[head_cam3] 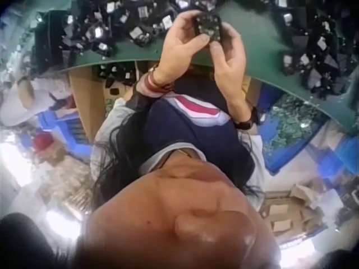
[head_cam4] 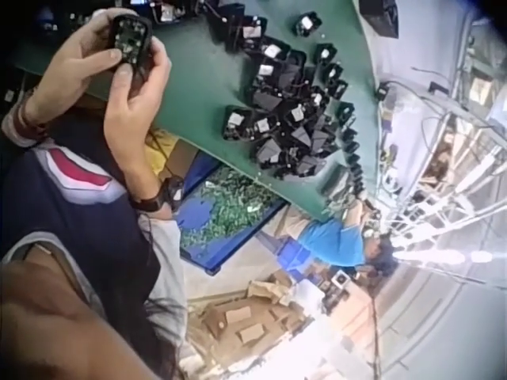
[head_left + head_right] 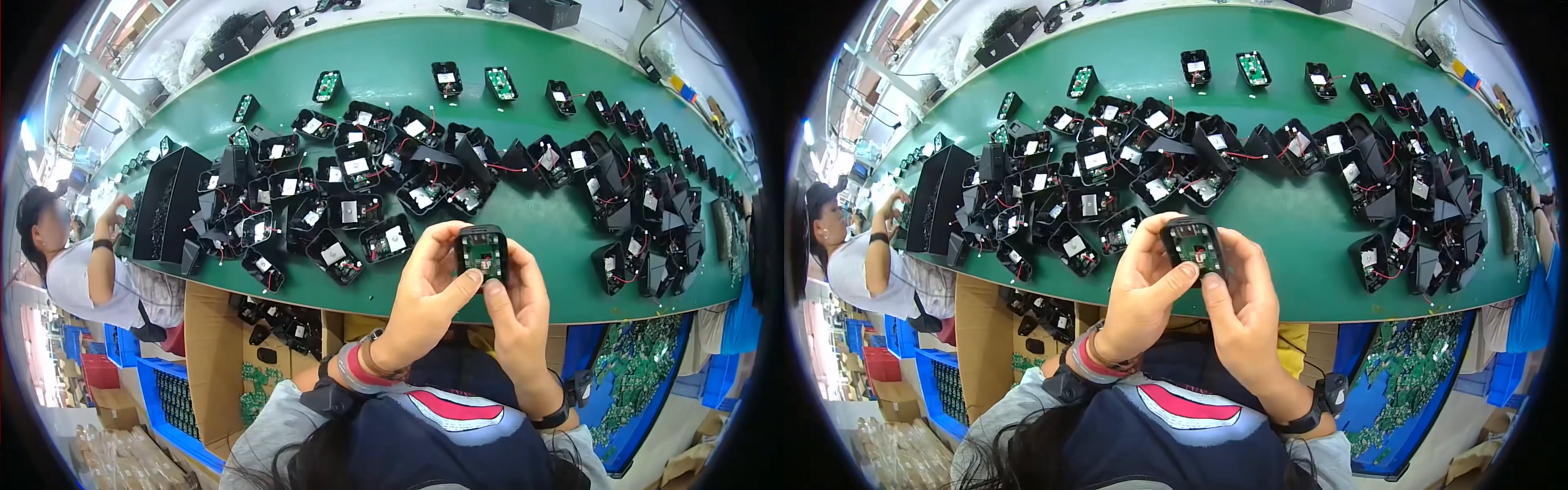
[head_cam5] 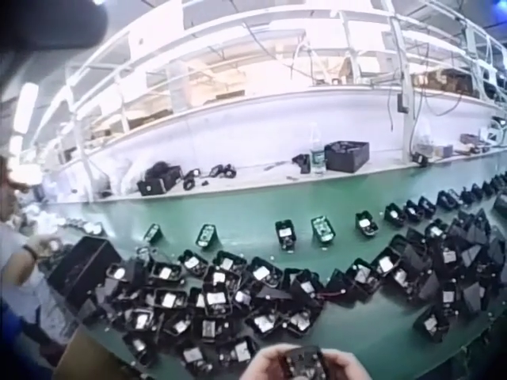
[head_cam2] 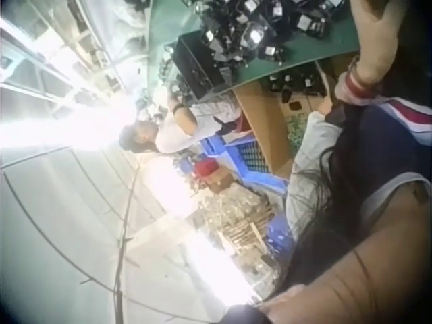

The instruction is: Fitting printed circuit boards into plastic housings on a production line.

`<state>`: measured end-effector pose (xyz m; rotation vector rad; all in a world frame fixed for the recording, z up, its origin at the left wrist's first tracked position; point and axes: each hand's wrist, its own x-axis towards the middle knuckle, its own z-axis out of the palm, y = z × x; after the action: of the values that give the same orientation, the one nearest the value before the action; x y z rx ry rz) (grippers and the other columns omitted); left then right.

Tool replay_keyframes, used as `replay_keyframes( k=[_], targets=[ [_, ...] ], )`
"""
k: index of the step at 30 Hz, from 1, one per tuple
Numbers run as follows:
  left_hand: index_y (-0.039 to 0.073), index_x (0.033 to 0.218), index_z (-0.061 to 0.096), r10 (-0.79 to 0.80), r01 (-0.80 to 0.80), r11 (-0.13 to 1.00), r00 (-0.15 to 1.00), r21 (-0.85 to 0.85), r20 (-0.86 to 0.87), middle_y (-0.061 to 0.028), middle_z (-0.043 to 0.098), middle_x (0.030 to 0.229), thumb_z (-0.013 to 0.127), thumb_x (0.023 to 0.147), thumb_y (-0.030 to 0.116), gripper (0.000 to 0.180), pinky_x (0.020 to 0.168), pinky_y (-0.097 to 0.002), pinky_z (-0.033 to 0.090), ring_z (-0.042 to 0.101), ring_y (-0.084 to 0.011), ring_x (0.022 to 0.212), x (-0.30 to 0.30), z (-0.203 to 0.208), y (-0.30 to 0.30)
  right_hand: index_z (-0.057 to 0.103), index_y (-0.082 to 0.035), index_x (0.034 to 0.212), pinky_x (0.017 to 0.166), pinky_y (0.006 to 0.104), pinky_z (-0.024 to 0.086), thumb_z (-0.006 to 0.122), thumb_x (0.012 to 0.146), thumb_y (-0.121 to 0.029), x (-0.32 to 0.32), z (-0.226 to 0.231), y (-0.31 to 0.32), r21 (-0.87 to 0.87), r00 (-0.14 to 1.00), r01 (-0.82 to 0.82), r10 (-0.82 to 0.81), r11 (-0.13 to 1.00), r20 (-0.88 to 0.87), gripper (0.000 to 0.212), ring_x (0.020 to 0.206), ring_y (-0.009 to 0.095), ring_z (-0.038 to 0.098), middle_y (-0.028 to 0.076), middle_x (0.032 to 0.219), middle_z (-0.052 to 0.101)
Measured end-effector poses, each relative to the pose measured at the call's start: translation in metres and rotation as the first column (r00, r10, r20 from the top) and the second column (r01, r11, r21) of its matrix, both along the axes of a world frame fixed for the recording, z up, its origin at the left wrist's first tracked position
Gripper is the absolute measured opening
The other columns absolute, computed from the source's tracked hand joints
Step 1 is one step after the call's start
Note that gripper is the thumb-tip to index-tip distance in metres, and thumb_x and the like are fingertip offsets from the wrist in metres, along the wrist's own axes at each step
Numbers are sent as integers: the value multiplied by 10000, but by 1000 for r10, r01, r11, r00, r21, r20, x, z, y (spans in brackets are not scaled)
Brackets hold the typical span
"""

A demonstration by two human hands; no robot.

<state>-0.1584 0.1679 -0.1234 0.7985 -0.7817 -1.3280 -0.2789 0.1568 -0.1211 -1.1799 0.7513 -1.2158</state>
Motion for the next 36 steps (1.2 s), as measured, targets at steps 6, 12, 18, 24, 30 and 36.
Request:
replay_keyframes(
  k=[6,12,18,24,30,36],
  targets=[
    [-12,1235,436,-64,77,995,980,-59,190,-69,511,1139,602,805,-28,461,922,-275,401,490,-134,1061,7,12,-5,414,24,1182,947,293,367,481,875,24,-10,8,-10,24,994,-110,110,994,-13,314,1071,147,490,77,1117,503],
    [-27,1181,466,-168,185,982,944,-35,282,-77,552,1091,599,792,-38,411,857,-288,459,530,-136,1013,38,55,-16,395,19,1236,928,304,388,579,849,-59,-3,18,-12,-33,989,-140,138,990,-61,435,1082,160,489,81,1130,506],
    [-23,1017,601,178,286,948,-107,-141,978,-109,657,925,536,727,-5,298,735,-268,490,627,-161,831,161,126,-184,475,19,1182,884,271,414,553,834,-30,-17,27,-10,144,901,-342,368,929,-229,359,1009,149,524,91,1058,552],
    [56,953,686,-143,324,858,-594,398,791,-119,678,918,586,621,-14,354,743,-326,502,645,-243,829,201,37,-340,565,25,1036,800,260,447,511,858,-14,-50,2,11,-32,933,-87,70,996,-352,190,866,139,567,75,924,587],
    [63,1126,600,137,337,937,-591,89,795,-129,634,1065,565,670,12,460,832,-332,480,606,-255,961,215,38,-349,412,63,1253,981,363,347,669,805,-306,-348,-173,82,-573,-358,700,-485,426,-798,634,1167,310,444,223,1283,438],
    [87,1235,515,91,368,929,-311,32,946,-161,572,1164,617,604,-12,646,931,-366,428,523,-297,1111,183,84,-307,370,-65,1335,902,627,310,496,567,-838,-435,-347,88,-389,-380,921,274,23,-884,1097,1163,483,398,302,1277,408]
  ],
)
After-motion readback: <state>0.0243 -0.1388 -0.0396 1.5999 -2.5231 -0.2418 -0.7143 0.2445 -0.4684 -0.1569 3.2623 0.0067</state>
